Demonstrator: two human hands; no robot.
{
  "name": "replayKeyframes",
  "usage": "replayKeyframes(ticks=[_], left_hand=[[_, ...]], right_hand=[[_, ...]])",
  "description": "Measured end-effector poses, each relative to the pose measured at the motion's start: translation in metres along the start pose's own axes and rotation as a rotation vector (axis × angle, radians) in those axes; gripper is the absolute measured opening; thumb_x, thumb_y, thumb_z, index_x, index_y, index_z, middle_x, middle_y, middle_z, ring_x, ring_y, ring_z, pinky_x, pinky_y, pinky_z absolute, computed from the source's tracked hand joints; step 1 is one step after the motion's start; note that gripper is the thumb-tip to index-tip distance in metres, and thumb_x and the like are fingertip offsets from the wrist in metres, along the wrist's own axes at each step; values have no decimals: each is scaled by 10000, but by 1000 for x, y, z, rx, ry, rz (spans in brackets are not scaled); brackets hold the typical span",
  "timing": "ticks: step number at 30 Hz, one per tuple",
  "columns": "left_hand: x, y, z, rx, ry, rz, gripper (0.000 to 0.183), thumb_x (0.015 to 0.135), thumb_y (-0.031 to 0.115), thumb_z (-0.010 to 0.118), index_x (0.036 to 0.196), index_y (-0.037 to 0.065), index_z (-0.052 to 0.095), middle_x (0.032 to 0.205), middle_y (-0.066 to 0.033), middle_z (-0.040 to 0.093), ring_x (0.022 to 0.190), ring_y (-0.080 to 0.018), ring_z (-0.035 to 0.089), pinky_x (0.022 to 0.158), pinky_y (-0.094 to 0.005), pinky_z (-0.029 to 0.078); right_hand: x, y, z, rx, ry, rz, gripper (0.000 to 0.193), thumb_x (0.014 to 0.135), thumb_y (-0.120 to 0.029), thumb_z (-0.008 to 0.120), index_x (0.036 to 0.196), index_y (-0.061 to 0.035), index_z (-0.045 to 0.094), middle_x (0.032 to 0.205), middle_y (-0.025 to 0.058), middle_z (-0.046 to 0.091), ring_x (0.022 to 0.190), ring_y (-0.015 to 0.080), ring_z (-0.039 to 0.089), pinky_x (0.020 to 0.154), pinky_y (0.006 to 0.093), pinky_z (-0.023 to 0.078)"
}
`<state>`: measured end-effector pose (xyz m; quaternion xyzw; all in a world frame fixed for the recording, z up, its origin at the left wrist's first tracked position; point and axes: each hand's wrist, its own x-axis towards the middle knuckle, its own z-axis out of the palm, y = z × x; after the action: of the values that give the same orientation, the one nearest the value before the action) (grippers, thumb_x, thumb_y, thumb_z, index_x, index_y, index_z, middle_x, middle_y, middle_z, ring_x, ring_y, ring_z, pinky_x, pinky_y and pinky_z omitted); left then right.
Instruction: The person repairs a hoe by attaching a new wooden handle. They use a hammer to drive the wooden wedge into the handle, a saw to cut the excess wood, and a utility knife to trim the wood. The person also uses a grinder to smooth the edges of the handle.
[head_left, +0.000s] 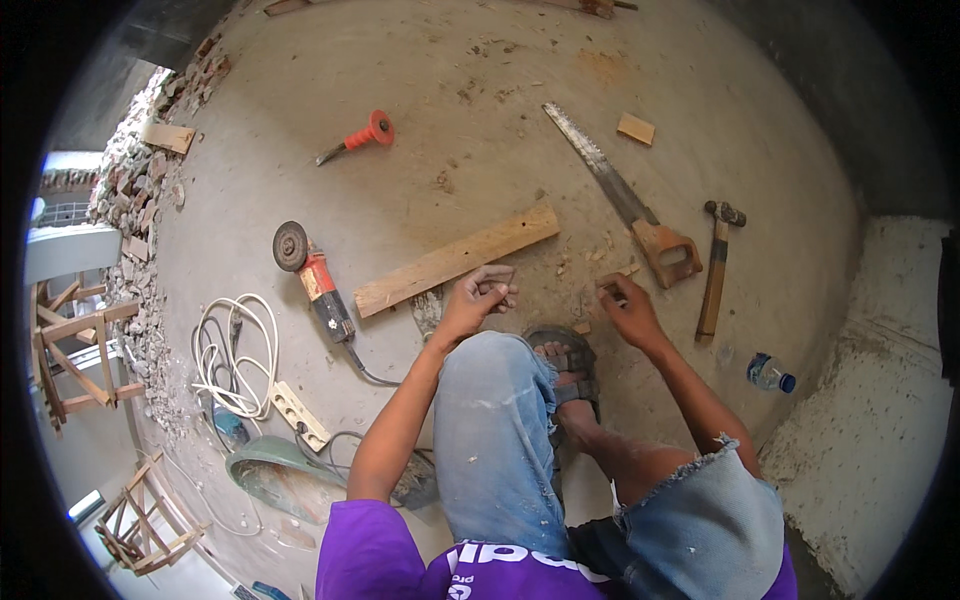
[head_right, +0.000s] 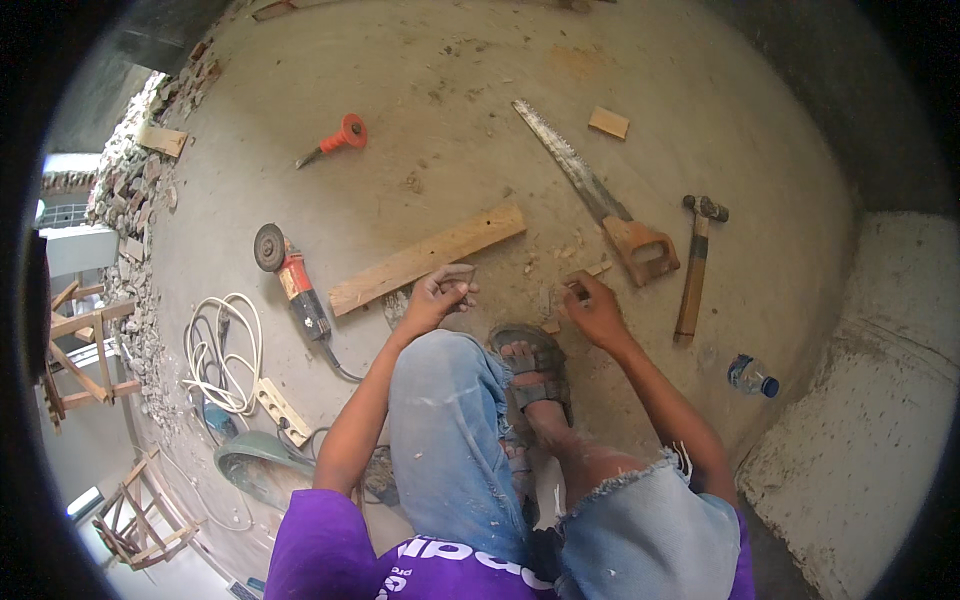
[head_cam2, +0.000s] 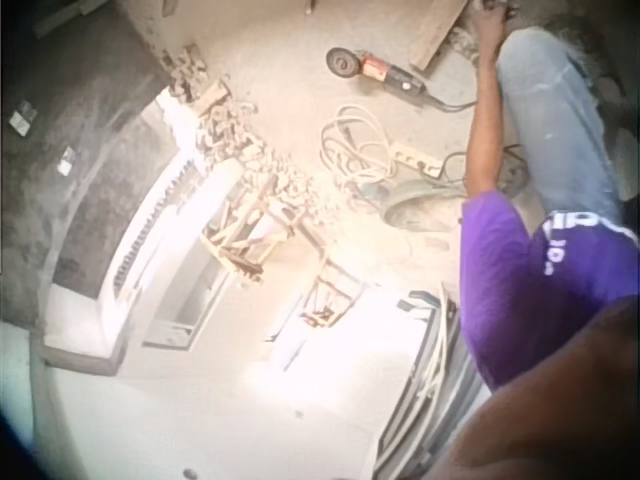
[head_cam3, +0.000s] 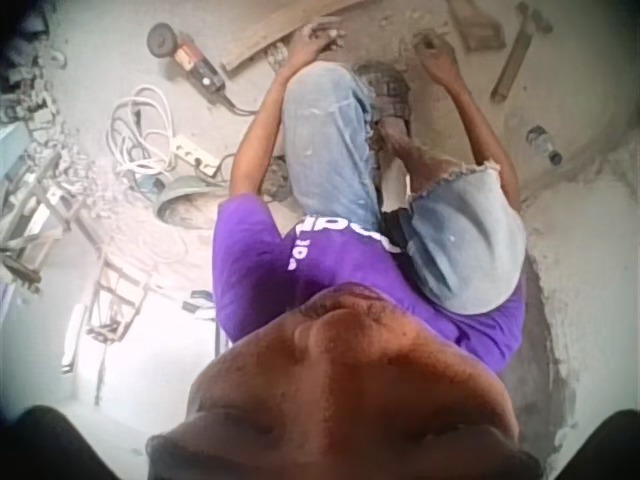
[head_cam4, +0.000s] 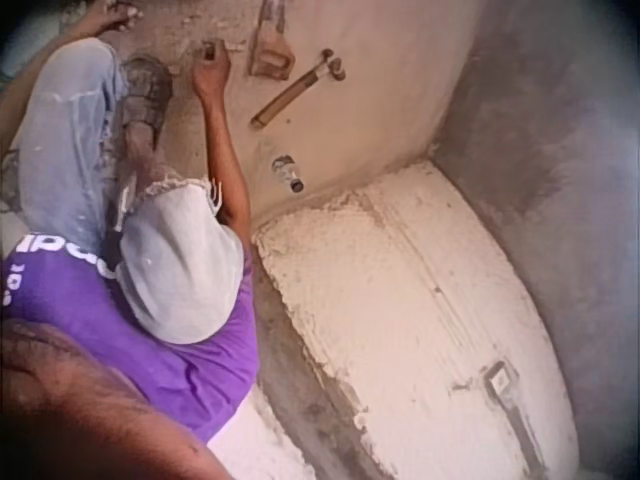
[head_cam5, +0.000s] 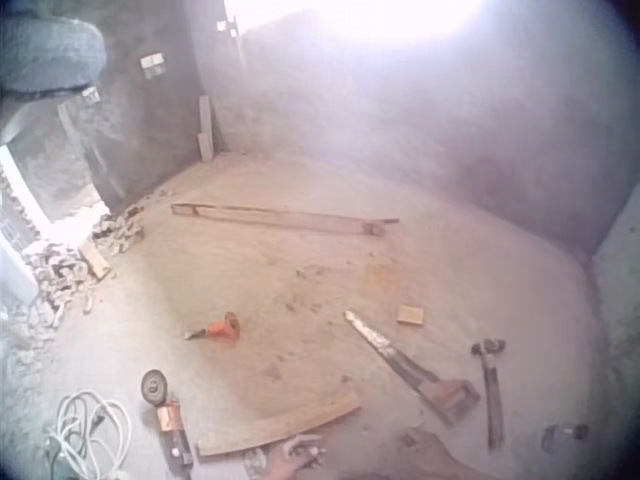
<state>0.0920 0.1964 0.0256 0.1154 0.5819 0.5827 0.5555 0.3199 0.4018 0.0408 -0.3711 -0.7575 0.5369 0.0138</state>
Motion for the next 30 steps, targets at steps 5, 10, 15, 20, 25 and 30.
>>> replayKeyframes(ticks=[5, 10, 15, 20, 25, 30], left_hand=[[11, 0, 3, 44, 13, 8, 376, 950, 190, 654, 1251, -21, 575, 1099, -167, 671, 939, -207, 671, 821, -299, 545], [18, -12, 15, 286, -47, 13, 408, 928, 194, 668, 1225, -72, 581, 1129, -185, 664, 1002, -239, 678, 886, -323, 543], [34, -6, 43, 752, 120, -47, 329, 901, 288, 689, 944, -38, 705, 669, -44, 650, 665, -128, 617, 618, -279, 471], [57, -12, 54, 476, 62, -69, 301, 910, 290, 675, 1020, 10, 694, 837, -47, 672, 756, -131, 605, 663, -272, 458], [69, -1, 66, -48, -111, -255, 326, 929, 266, 659, 1144, 22, 637, 1028, -61, 665, 931, -140, 600, 799, -279, 483], [79, -23, 66, 175, -84, -261, 393, 930, 279, 665, 1182, -20, 623, 1079, -102, 664, 983, -186, 614, 881, -312, 498]], right_hand=[[-21, 35, -37, 37, 54, 86, 234, 955, -223, 595, 1075, -23, 619, 915, 112, 658, 868, 178, 624, 770, 347, 489], [-43, 43, -42, -47, 118, 130, 197, 955, -197, 591, 1028, -16, 611, 870, 96, 650, 805, 166, 614, 729, 327, 483], [-71, 74, -57, -82, 222, 136, 146, 916, -134, 614, 1004, -19, 608, 848, 108, 644, 771, 186, 615, 707, 322, 477], [-81, 94, -70, -207, 309, 70, 181, 861, -80, 635, 1028, -18, 604, 944, 137, 630, 897, 284, 621, 783, 366, 479], [-36, 72, -84, -643, 429, -216, 315, 820, -112, 679, 1105, -6, 596, 1118, 177, 585, 1101, 352, 541, 941, 448, 427], [15, 69, -64, -872, 293, -237, 439, 756, -107, 715, 1173, -28, 607, 1131, 171, 601, 1154, 337, 530, 1030, 471, 371]])
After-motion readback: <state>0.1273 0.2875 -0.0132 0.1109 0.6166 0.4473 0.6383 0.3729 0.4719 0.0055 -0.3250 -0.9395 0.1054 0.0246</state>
